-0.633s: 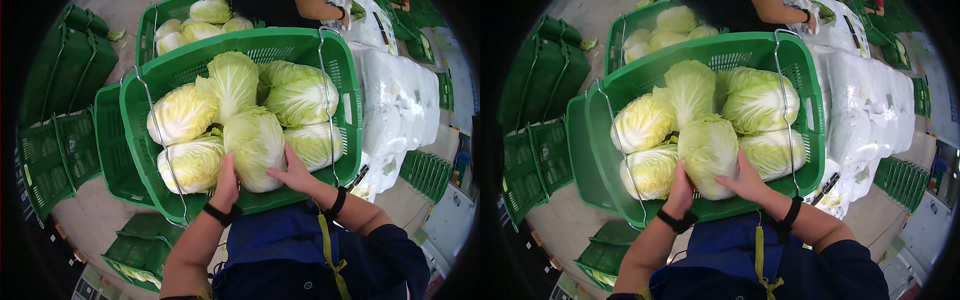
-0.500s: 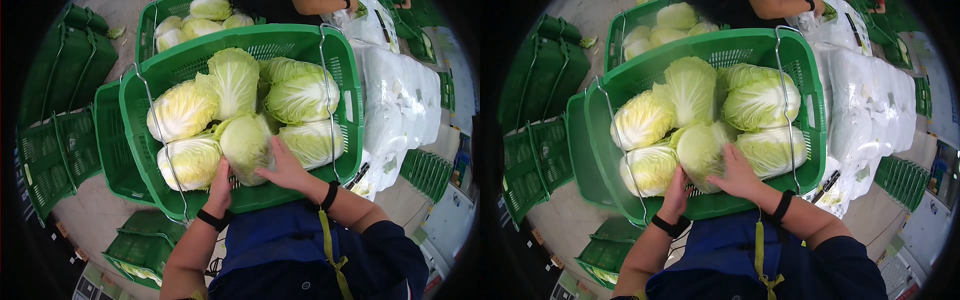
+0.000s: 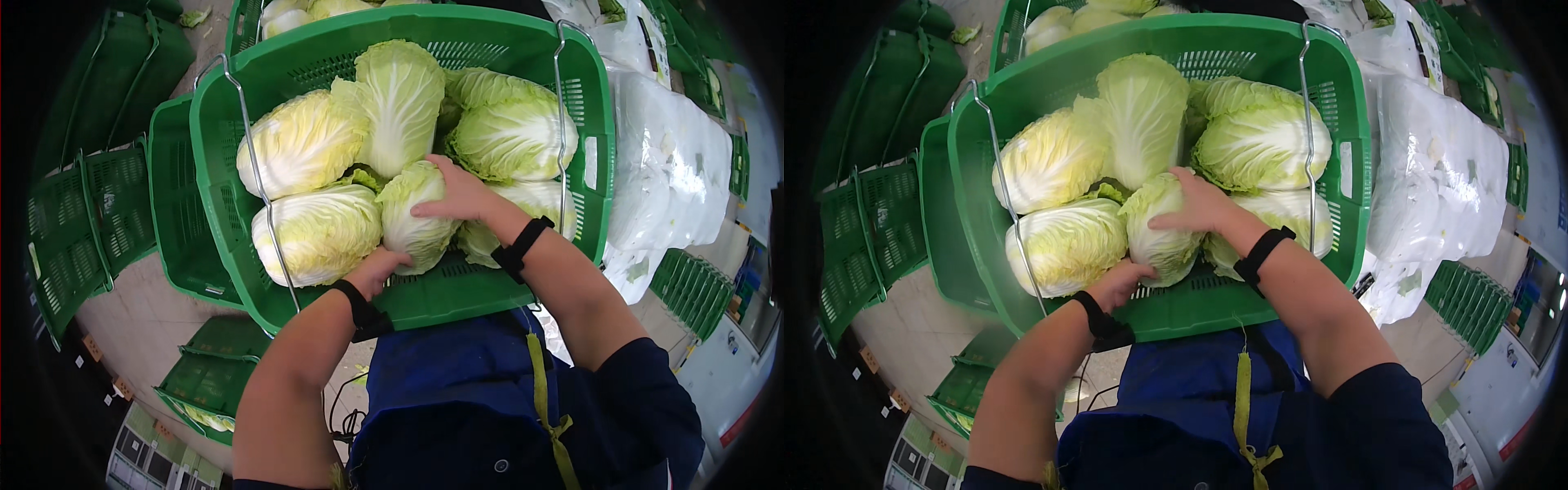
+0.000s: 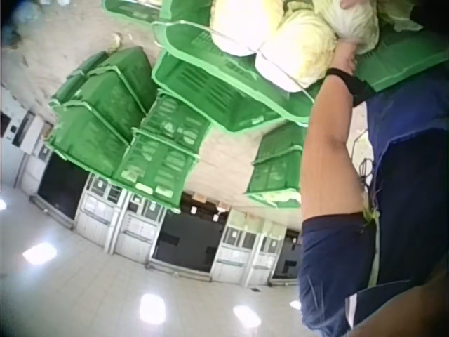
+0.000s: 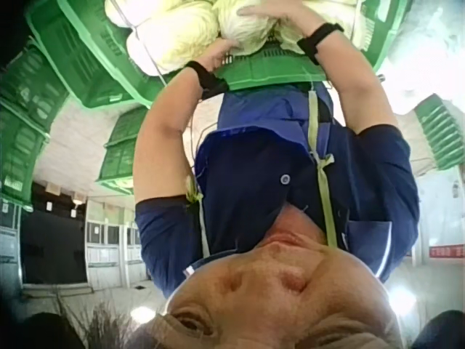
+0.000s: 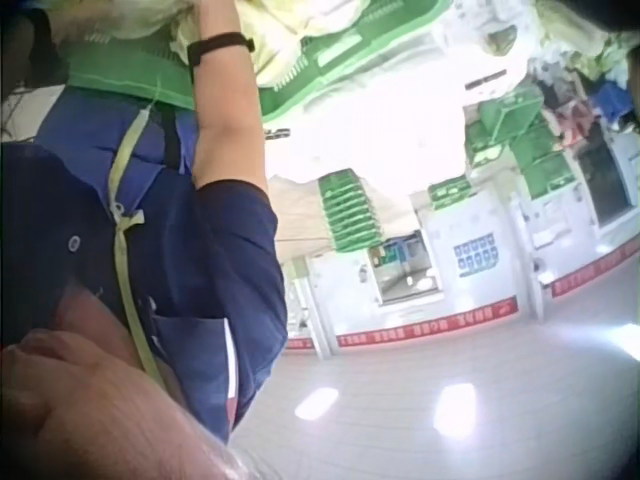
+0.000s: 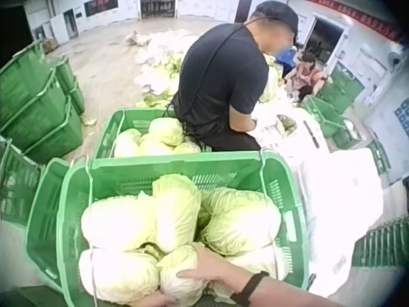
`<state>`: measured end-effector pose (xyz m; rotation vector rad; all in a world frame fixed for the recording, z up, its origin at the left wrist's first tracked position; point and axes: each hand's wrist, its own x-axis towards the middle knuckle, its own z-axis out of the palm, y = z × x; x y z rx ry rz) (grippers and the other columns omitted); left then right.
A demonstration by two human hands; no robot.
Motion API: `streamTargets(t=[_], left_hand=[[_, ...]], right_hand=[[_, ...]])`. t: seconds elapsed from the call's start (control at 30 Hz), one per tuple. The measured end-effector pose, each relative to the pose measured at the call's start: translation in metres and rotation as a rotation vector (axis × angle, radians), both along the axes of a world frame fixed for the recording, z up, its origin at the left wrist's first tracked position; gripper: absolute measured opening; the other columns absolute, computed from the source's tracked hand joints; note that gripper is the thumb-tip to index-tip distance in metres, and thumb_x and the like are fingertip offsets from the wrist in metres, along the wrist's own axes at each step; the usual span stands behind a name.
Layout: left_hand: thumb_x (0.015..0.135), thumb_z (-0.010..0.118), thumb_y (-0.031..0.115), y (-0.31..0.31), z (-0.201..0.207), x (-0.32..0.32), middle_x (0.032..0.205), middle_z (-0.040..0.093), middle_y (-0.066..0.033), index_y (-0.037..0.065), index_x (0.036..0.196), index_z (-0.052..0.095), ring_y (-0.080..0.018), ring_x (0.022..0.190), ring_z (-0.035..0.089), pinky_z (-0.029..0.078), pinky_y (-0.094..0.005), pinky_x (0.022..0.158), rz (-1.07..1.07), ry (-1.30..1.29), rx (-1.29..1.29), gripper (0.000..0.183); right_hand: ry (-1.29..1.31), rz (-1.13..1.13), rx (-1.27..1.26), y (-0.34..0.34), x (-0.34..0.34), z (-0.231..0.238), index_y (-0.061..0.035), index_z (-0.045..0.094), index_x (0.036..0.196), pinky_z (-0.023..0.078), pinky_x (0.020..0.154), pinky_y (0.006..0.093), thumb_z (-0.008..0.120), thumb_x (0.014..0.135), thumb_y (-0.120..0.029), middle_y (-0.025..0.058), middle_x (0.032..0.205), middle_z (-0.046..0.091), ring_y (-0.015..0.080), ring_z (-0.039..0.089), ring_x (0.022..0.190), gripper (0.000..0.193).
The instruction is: The person moves cabbages from a green crate into a pile, pulls a cabbage from a plastic bag, and peels off the outer leaves by hand. They trim the cabbage base with a knife and place the cabbage into a green crate before moving the crate.
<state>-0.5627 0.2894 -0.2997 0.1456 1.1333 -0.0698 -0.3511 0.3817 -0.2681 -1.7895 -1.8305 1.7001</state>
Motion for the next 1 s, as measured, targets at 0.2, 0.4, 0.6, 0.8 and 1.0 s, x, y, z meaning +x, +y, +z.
streamTargets(t=[0.2,0.4,0.6,0.8,1.0], left_hand=[[0.074,0.069,0.028,0.001,0.029,0.016,0.122,0.051,-0.008,0.007,0.134,0.033,-0.0222,0.111,0.049,0.035,-0.038,0.095,0.109,0.089,0.031,0.074],[0.082,0.063,0.047,0.004,0.018,0.016,0.124,0.052,-0.0131,0.0,0.132,0.037,-0.0227,0.112,0.05,0.039,-0.0347,0.094,-0.134,0.004,0.273,0.074],[0.082,0.06,0.051,0.023,0.032,0.019,0.119,0.055,-0.018,-0.01,0.124,0.044,-0.0225,0.105,0.054,0.042,-0.0333,0.088,-0.368,0.121,0.233,0.075],[0.08,0.066,0.042,0.004,0.09,-0.03,0.112,0.058,-0.0162,-0.01,0.123,0.045,-0.0199,0.102,0.055,0.044,-0.029,0.085,-0.199,0.205,0.324,0.07],[0.089,0.058,0.015,-0.089,0.152,-0.114,0.105,0.06,-0.0066,-0.002,0.118,0.052,-0.0127,0.096,0.056,0.045,-0.0266,0.086,0.683,0.676,1.002,0.034]], right_hand=[[-0.155,0.105,-0.149,0.026,-0.004,0.008,-0.0067,0.032,0.135,0.041,0.094,0.036,0.074,0.056,-0.056,0.0243,0.12,0.052,0.035,0.052,0.11,0.103],[-0.205,0.036,-0.192,0.028,-0.012,0.004,0.0042,0.031,0.132,0.041,0.094,0.0358,0.075,0.053,-0.058,0.027,0.119,0.052,0.0352,0.053,0.111,0.11],[-0.162,-0.02,-0.096,0.025,-0.009,-0.007,0.0072,0.031,0.131,0.041,0.094,0.0378,0.074,0.055,-0.058,0.0287,0.118,0.052,0.0365,0.053,0.109,0.109],[0.035,0.002,0.26,-0.029,0.04,0.1,-0.0049,0.037,0.134,0.043,0.092,0.0364,0.067,0.079,-0.027,0.0165,0.13,0.048,0.0285,0.048,0.118,0.066],[-0.522,-0.392,0.795,-0.134,0.223,0.092,0.0021,0.049,0.118,0.037,0.095,0.0389,0.066,0.078,-0.018,0.0202,0.115,0.056,0.0321,0.051,0.109,0.048]])
